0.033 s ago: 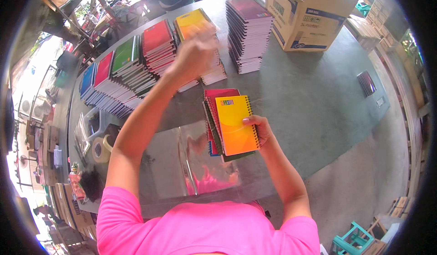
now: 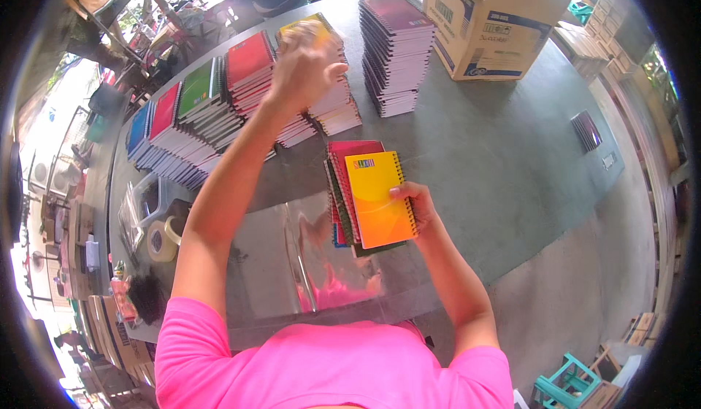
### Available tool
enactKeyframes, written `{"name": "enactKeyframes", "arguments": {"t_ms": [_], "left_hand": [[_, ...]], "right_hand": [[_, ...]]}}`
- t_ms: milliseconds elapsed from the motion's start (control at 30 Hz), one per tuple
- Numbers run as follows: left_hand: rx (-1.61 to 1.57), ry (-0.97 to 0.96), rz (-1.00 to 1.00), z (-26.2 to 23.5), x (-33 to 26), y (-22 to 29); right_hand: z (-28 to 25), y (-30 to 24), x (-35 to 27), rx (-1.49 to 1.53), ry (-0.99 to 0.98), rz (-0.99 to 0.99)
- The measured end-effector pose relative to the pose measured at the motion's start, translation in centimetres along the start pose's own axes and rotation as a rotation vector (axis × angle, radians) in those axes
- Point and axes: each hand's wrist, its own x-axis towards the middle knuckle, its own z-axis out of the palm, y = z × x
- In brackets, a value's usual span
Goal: The person places stacks of multicolored notebooks into plastic bags by hand and seals the bags using tape from a dispenser.
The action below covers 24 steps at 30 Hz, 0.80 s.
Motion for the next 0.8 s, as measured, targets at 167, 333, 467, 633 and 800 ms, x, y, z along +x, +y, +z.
{"name": "enactKeyframes", "arguments": {"t_ms": [167,333,467,633,800], "left_hand": [[-0.043,0.112,-0.088,-1.0,2.1,-1.5],[-1.145,-0.091,0.399,-3.9,-1.8,3.4],[-0.789,-0.285,0.662,1.0,-1.5,7.7],[-0.072,0.102,0.064,4.8,9.8,6.2],[-0.444,0.308,0.243,2.1,10.1,6.8]], "right_hand": [[-0.3,-1.3,-0.6,-0.012,0.062,-0.161],[1.4,-2.6,-1.7,0.120,0.072,-0.245],[0.8,-2.1,-3.0,-0.058,0.134,-0.190],[-0.7,-1.3,-2.8,-0.001,0.230,-0.076],[-0.9,-2.0,-4.3,0.090,0.190,-0.076]]}}
